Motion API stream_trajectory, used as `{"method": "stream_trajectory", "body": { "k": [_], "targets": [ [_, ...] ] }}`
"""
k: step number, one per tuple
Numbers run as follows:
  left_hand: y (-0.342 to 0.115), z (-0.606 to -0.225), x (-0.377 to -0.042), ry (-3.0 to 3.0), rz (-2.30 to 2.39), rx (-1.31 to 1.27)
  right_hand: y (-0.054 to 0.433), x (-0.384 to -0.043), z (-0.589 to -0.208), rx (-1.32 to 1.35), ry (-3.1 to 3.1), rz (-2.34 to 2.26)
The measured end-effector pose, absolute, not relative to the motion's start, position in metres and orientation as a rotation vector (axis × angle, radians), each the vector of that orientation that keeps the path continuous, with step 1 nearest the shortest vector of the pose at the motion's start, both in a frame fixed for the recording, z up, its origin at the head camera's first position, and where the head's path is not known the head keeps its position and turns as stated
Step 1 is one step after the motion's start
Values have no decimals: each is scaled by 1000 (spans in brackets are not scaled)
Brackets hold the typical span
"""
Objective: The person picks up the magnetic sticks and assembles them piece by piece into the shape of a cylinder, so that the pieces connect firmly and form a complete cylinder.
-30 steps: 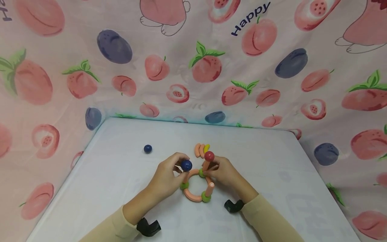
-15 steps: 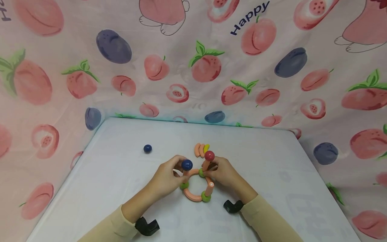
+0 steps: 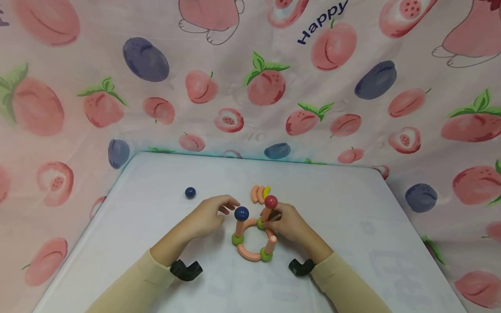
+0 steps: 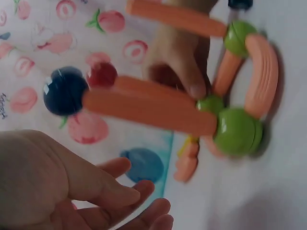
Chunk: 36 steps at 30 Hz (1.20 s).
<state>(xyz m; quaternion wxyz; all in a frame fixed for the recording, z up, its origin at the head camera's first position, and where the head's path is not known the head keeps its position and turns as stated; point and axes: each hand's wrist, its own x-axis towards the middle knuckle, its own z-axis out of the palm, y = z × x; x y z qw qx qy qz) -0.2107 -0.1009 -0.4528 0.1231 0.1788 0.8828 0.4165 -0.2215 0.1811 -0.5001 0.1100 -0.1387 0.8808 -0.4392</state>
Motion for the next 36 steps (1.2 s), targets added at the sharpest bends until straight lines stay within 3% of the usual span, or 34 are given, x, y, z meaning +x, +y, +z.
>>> {"method": "stream_trajectory", "body": {
  "k": [8, 17, 29, 36],
  "targets": [
    [-85, -468, -264, 2644, 987, 534, 182, -223, -501, -425, 2574, -1307],
    [-59, -481, -294, 2632, 746, 603, 184, -224, -502, -450, 2576, -1306],
    [-48, -474, -299, 2684, 631, 696, 185, -224, -500, -468, 2562, -1331],
    [-50, -476, -294, 2855, 665, 487, 184, -223, -500, -455, 2571, -1322]
  ]
}}
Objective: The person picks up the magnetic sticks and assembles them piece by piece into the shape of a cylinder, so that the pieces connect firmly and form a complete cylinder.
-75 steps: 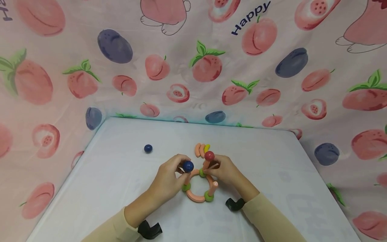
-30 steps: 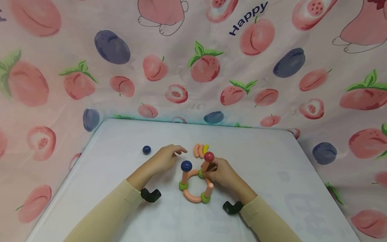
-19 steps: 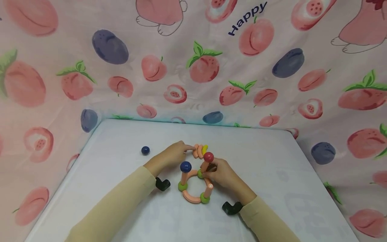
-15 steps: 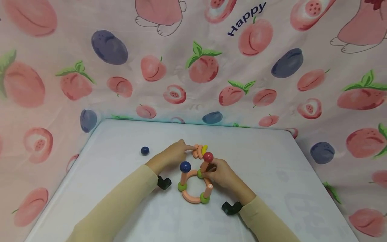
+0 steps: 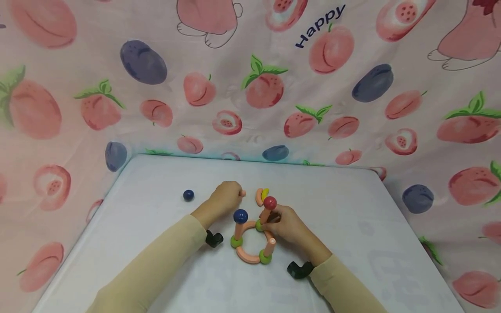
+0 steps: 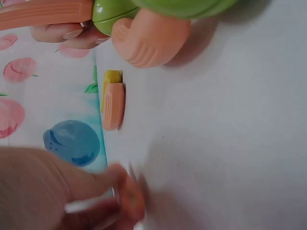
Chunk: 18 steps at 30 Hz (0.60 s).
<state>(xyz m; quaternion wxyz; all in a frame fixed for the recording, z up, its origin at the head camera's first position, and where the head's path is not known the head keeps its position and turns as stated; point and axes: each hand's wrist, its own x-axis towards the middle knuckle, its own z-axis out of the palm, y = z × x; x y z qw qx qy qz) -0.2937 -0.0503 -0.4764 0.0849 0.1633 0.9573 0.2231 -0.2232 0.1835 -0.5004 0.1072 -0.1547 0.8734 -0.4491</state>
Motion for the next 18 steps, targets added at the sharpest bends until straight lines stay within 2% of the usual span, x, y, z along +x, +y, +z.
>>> {"method": "stream_trajectory", "body": {
  "k": [5, 10, 15, 18],
  "targets": [
    [-62, -479, -293, 2939, 676, 396, 183, -223, -500, -422, 2554, -1328],
    [-70, -475, -289, 2868, 899, 333, 184, -222, -501, -426, 2550, -1332],
    [-77, -454, -281, 2639, 1209, 252, 183, -222, -501, -430, 2547, -1336],
    [-81, -438, -273, 2529, 1322, 288, 183, -223, -502, -439, 2551, -1338]
  ]
}}
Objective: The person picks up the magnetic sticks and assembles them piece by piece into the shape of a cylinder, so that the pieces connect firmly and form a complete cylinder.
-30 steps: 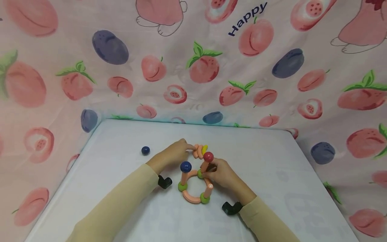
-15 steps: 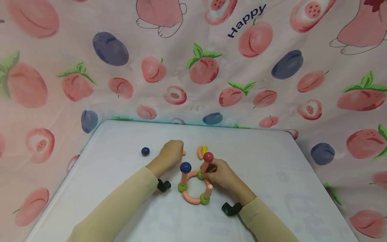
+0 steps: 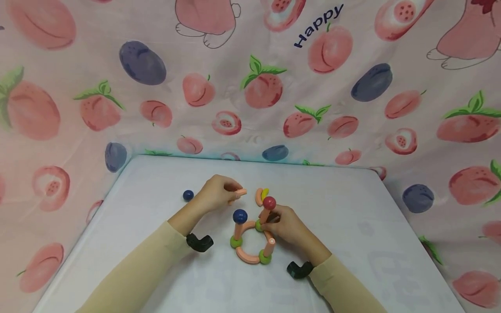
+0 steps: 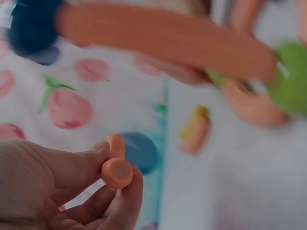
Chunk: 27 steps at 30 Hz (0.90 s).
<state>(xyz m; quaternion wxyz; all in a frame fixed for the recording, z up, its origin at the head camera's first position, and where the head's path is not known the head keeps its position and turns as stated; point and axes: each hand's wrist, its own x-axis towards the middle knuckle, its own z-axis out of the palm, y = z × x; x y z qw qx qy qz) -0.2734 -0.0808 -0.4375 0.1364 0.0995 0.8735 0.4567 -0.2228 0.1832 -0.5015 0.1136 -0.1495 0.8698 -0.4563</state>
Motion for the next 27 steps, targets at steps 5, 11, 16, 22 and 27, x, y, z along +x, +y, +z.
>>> {"method": "stream_trajectory", "body": {
  "k": [5, 11, 16, 22, 27],
  "targets": [
    [-82, -414, -262, 2381, 1431, 357, 184, -224, -503, -442, 2577, -1331],
    [-75, -399, -253, 2239, 1488, 364, 184, -224, -502, -431, 2581, -1323],
    [-69, -395, -247, 2157, 1531, 377, 184, -221, -500, -424, 2577, -1316],
    [-67, -392, -247, 2169, 1506, 406, 184, -222, -500, -433, 2570, -1327],
    [-66, -393, -247, 2163, 1519, 387, 183, -223, -501, -411, 2575, -1321]
  ]
}}
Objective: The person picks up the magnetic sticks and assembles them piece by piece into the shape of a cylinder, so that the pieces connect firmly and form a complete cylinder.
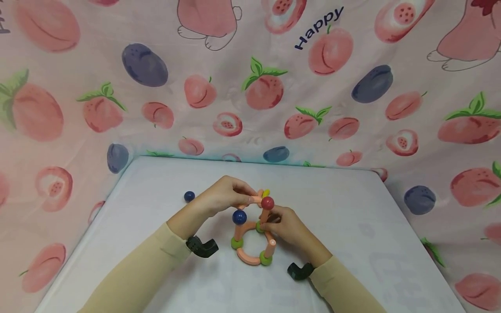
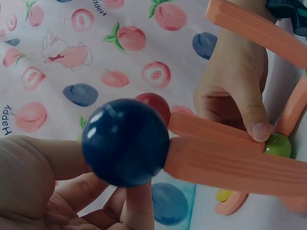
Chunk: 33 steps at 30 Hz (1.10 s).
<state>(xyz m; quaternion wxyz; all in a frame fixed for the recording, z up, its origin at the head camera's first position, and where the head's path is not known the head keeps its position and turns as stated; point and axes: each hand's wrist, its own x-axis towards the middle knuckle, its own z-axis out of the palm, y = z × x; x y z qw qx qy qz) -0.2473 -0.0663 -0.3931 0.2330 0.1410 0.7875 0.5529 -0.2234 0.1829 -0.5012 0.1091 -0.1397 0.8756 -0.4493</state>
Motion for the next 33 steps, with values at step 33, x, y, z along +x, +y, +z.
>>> {"method": "stream_trajectory", "body": {
  "k": [33],
  "targets": [
    [-81, -455, -260, 2251, 1392, 276, 193, -214, -493, -297, 2627, -1280]
  ]
}}
